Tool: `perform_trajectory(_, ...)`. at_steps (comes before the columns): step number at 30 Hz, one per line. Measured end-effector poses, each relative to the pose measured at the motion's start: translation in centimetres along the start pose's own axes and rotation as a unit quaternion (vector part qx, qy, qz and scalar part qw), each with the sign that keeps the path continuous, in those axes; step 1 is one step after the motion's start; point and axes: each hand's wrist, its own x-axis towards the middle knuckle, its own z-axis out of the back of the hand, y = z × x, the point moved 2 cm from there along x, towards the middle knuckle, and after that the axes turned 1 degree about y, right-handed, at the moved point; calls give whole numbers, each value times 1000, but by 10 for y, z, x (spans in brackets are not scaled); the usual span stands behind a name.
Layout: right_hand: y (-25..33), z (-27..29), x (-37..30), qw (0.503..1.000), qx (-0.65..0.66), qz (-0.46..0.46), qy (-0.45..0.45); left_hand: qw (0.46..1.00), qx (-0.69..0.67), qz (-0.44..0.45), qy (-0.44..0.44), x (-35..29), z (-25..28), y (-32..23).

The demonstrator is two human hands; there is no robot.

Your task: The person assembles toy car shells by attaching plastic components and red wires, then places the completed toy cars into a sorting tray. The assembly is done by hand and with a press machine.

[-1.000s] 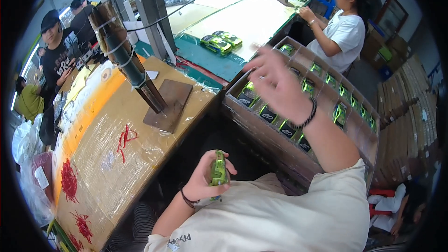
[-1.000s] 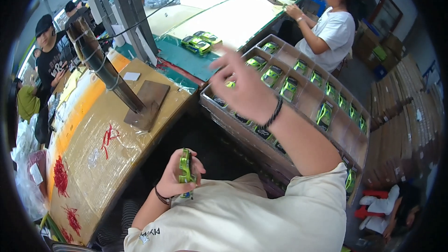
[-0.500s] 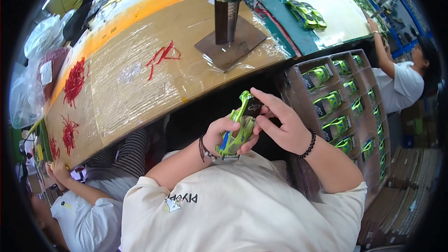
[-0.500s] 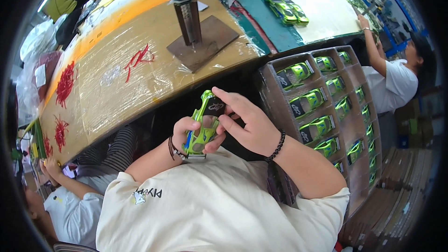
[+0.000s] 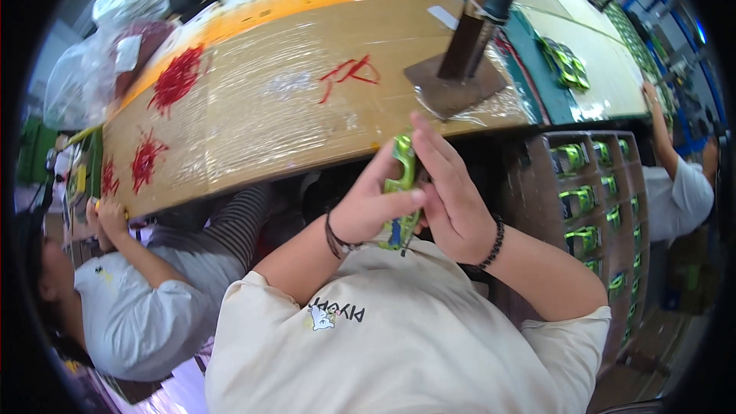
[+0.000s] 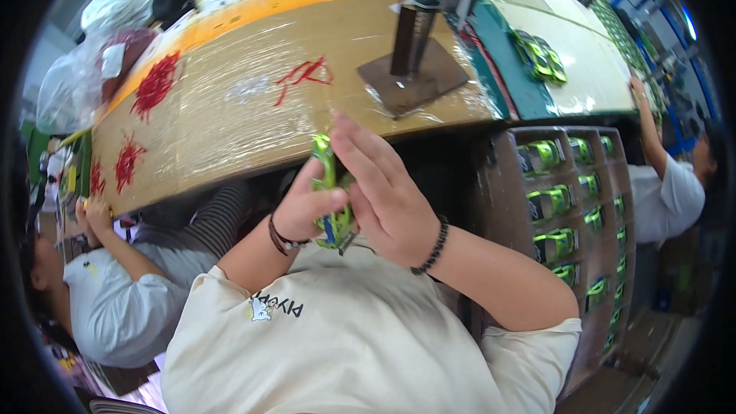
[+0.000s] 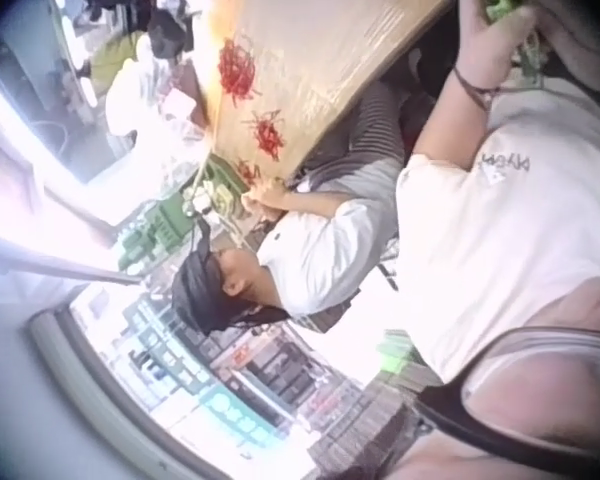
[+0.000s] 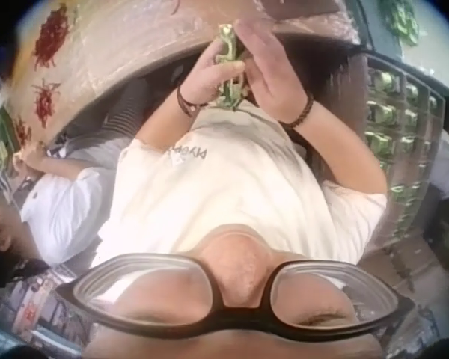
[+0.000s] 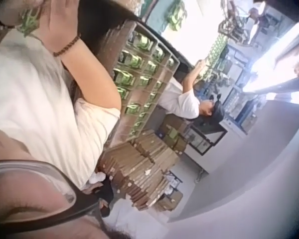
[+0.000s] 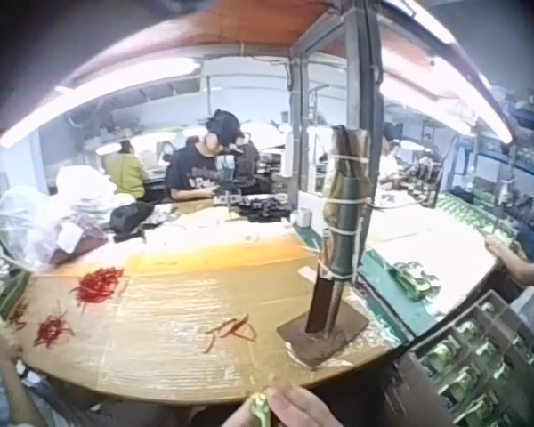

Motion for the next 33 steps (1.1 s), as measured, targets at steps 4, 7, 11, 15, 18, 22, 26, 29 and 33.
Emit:
perform_trajectory(4, -12, -41, 45, 993, 103, 46, 45, 967, 87, -134, -200, -34, 26, -38)
perform_trajectory(7, -28, -71, 65, 988, 154, 32, -6, 952, 38, -256, -165, -50, 51, -68)
perform_trajectory(11, -48, -93, 108, 993, 22, 5, -120, 902, 131, -285, -295, -76, 73, -95)
perform_trajectory(15, -51, -117, 131, 991, -123, 11, -60, 881, 62, -296, -364, -103, 88, -108)
perform_trajectory(18, -51, -134, 137, 985, -173, 8, -10, 823, 140, -391, -388, -122, 99, -133)
perform_trajectory(22, -51, -148, 139, 978, -208, 2, 22, 790, 175, -370, -456, -148, 143, -149)
perform_trajectory(26, -50, -158, 151, 975, -219, -15, 34, 830, 168, -359, -392, -144, 155, -144)
perform_trajectory(29, -43, -171, 163, 973, -227, 1, 43, 822, 181, -363, -399, -140, 154, -142)
perform_trajectory(33, -42, -190, 179, 976, -209, 22, 56, 824, 186, -349, -405, -140, 159, -143)
